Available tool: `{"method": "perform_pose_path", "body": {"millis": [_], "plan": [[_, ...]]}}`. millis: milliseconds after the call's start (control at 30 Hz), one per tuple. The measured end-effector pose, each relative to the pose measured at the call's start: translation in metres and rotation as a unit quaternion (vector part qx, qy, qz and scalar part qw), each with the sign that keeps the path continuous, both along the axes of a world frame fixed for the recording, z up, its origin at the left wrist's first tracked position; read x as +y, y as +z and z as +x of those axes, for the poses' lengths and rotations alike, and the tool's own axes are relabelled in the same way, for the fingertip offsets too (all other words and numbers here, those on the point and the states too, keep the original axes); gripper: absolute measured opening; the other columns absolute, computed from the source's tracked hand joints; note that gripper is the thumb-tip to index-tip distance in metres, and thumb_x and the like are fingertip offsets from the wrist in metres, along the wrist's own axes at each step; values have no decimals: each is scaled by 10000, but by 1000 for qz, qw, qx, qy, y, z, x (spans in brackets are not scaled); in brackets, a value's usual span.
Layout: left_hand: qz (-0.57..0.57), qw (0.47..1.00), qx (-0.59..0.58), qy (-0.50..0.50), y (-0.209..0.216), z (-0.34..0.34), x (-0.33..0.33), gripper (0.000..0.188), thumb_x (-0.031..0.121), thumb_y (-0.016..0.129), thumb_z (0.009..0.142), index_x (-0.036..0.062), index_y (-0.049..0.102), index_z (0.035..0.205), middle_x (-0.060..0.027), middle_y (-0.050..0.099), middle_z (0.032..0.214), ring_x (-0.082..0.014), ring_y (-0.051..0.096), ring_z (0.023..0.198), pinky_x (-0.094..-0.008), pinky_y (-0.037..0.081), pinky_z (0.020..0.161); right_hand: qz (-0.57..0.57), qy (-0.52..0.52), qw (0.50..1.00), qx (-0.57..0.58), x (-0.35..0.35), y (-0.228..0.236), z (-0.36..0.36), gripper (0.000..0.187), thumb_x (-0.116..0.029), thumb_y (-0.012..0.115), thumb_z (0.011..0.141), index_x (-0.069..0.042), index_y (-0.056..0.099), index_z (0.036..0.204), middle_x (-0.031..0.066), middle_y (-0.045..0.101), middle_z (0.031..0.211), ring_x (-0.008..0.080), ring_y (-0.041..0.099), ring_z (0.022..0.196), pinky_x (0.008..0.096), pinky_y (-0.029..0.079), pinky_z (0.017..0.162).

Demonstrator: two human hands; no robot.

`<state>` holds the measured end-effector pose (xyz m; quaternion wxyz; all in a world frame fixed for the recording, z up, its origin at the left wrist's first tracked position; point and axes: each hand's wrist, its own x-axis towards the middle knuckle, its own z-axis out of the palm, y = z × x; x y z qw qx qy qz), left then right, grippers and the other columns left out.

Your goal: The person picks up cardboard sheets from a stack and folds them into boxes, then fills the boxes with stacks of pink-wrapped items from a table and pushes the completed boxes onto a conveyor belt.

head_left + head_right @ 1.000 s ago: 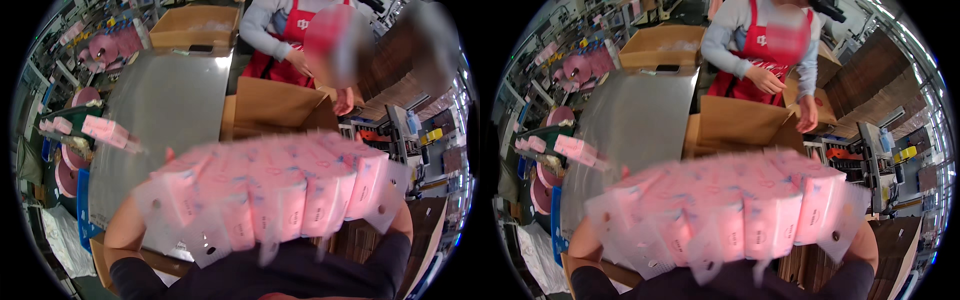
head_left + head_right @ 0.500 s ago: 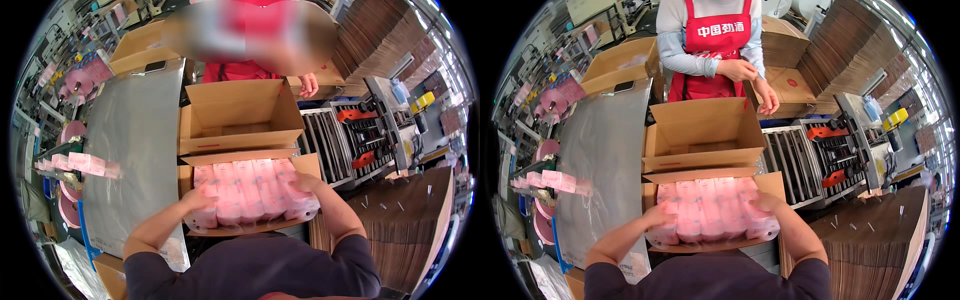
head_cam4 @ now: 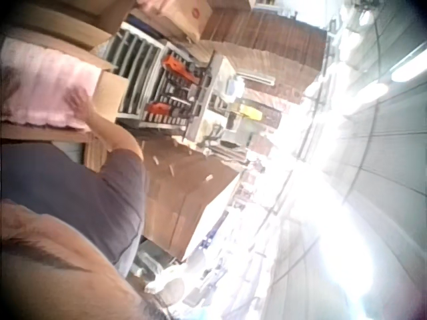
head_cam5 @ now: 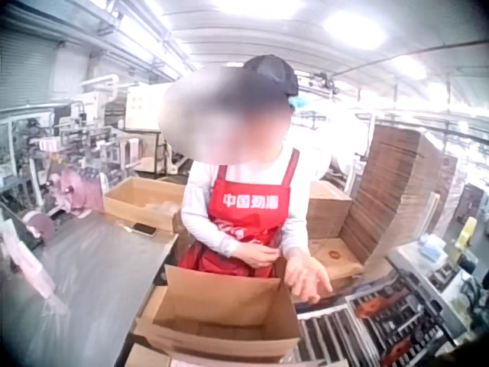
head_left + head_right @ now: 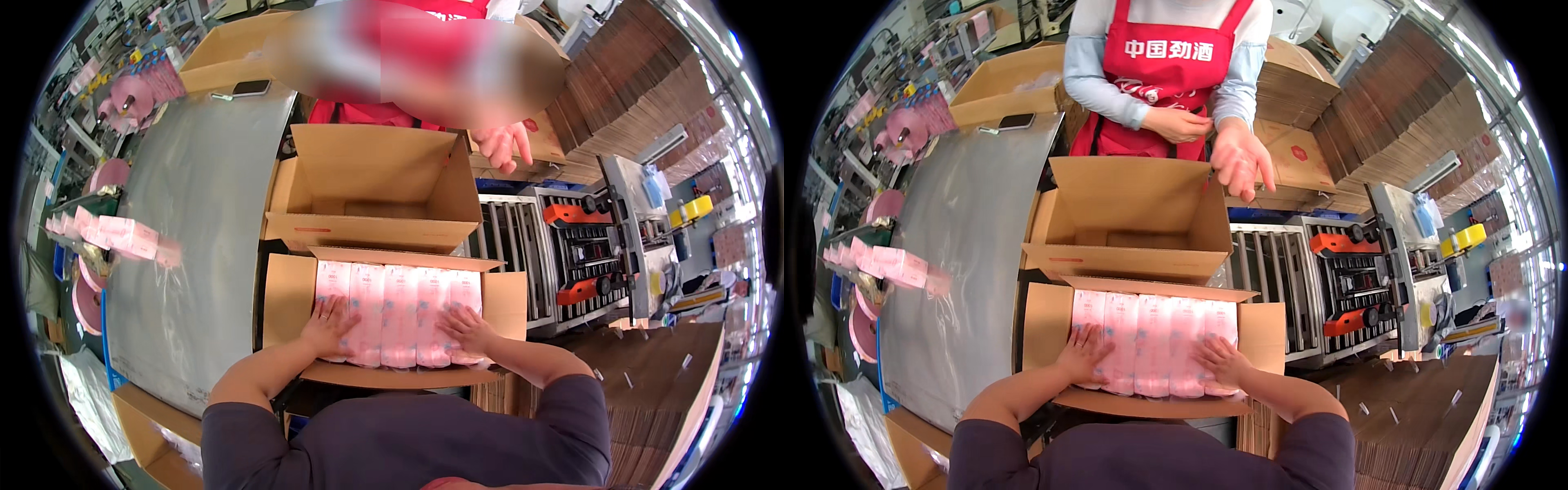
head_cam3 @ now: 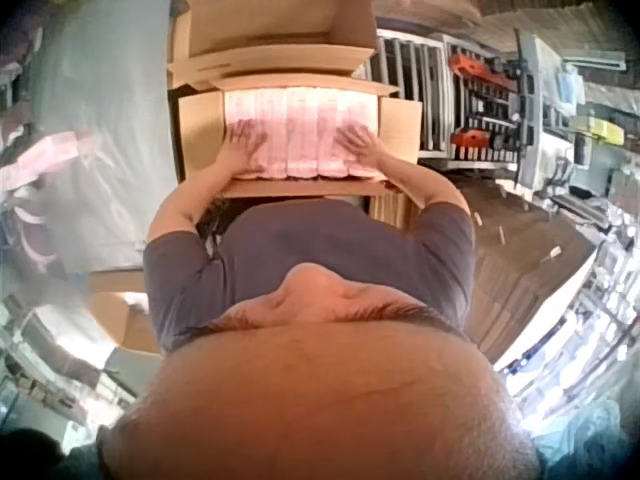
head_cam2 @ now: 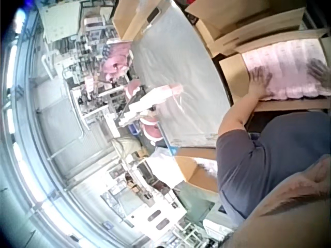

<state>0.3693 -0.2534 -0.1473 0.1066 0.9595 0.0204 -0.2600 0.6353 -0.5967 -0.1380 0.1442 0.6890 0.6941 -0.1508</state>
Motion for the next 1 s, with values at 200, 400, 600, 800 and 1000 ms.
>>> {"method": "perform_pose_path", "body": {"millis": [200, 400, 600, 800, 1000], "plan": [[-25, 999, -21, 10, 0, -2, 5, 967, 706, 558, 821, 233, 182, 1576, -241, 28, 1625, -438, 15, 1499, -590, 37, 1185, -27, 25, 999, 28, 10, -7, 14, 839, -704, 339, 929, -192, 190, 1577, 91, 96, 1650, 327, 38, 1520, 546, 63, 1207], [4, 834, -221, 505, -19, -65, 63, 933, 503, 677, 858, -55, 270, 1486, -303, 366, 1478, -459, 341, 1377, -504, 284, 1140, 197, -401, 892, 65, -24, 32, 55, 775, -478, 591, 912, -61, 328, 1509, 221, 356, 1527, 406, 327, 1406, 479, 314, 1129], [-334, 799, -120, 485, 141, -41, 51, 807, 387, 761, 833, -8, 411, 1444, -166, 674, 1043, -244, 651, 909, -356, 539, 799, 104, -608, 781, 98, -79, 66, 54, 731, -540, 418, 972, -62, 281, 1508, 303, 667, 1016, 483, 628, 980, 542, 495, 853], [-268, 958, 101, 0, 109, -16, -26, 1172, 532, 792, 727, 136, 83, 1572, -375, 180, 1524, -557, 314, 1360, -448, 304, 1149, -130, -406, 869, 251, 54, 58, -19, 1048, -600, 417, 966, 95, -186, 1467, 354, 620, 1132, 437, 613, 1099, 455, 480, 953], [-118, 987, -68, 82, 75, 47, 16, 1087, 448, 859, 659, 58, 288, 1497, -244, 320, 1523, -431, 259, 1421, -529, 297, 1129, -75, -476, 822, 304, 120, 103, -11, 701, -431, 485, 981, 4, 234, 1471, 230, 513, 1384, 379, 503, 1268, 433, 383, 1078]]}}
